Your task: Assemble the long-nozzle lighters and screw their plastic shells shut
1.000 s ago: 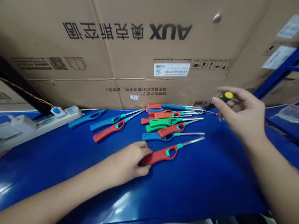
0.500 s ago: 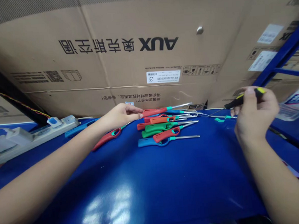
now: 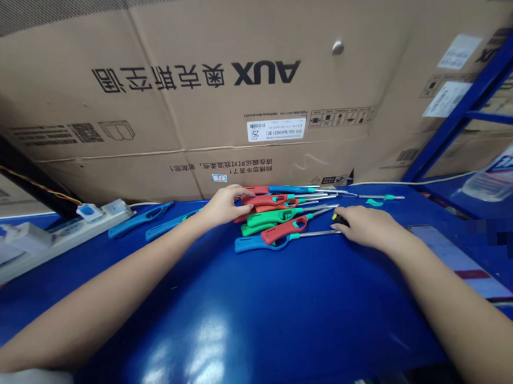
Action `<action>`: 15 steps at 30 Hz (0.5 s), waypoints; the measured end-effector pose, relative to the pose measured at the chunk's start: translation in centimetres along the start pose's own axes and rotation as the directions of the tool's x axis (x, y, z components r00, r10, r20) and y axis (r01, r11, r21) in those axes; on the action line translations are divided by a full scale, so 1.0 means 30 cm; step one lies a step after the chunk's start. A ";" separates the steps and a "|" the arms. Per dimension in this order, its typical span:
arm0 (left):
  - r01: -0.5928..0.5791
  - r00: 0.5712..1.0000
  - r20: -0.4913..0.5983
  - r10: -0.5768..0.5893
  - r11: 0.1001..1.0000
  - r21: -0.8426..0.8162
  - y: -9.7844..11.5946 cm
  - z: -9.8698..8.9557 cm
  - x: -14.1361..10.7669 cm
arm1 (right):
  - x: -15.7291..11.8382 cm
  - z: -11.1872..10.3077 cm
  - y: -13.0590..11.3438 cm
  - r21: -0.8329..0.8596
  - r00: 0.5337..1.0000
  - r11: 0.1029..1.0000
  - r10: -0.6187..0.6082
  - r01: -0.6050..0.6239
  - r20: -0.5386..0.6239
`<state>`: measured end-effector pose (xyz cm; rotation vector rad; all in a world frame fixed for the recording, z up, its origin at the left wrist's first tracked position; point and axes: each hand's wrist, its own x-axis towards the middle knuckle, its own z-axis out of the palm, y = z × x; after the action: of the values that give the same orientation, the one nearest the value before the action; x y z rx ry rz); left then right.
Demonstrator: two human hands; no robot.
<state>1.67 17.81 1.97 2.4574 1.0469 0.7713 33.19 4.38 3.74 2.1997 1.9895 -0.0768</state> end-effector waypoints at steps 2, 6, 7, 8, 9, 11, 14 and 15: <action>-0.014 1.000 -0.021 0.015 1.000 0.017 0.001 -0.009 -0.015 | 0.008 0.005 -0.002 -0.014 0.999 0.999 0.031 -0.031 0.010; -0.007 0.999 -0.044 0.009 0.999 0.045 0.006 -0.071 -0.074 | 0.020 0.015 0.018 -0.008 0.999 0.999 0.042 -0.042 0.006; 0.003 0.999 -0.049 -0.001 0.998 0.059 0.005 -0.095 -0.093 | 0.023 0.019 0.023 -0.001 0.999 0.999 0.039 -0.039 0.005; 0.020 0.999 -0.048 -0.015 0.996 0.085 0.002 -0.122 -0.113 | 0.026 0.024 0.028 0.007 0.999 0.999 0.038 -0.038 0.002; 0.048 0.998 -0.047 -0.041 0.986 0.161 -0.004 -0.151 -0.132 | 0.029 0.029 0.033 0.017 0.999 0.999 0.039 -0.039 -0.001; 0.143 0.990 -0.061 -0.131 0.943 0.300 -0.022 -0.213 -0.170 | 0.037 0.038 0.044 0.048 0.999 0.998 0.043 -0.042 -0.014; 0.291 0.954 -0.060 -0.294 0.857 0.425 -0.059 -0.300 -0.219 | 0.059 0.044 0.081 0.132 0.998 0.991 0.040 -0.034 -0.046; 0.314 0.945 -0.055 -0.323 0.844 0.435 -0.071 -0.323 -0.233 | 0.070 0.043 0.100 0.164 0.996 0.986 0.052 -0.040 -0.068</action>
<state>-9.40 15.09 6.11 2.5234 1.7284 0.4332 36.50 5.95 2.42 2.3802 2.0351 -0.1615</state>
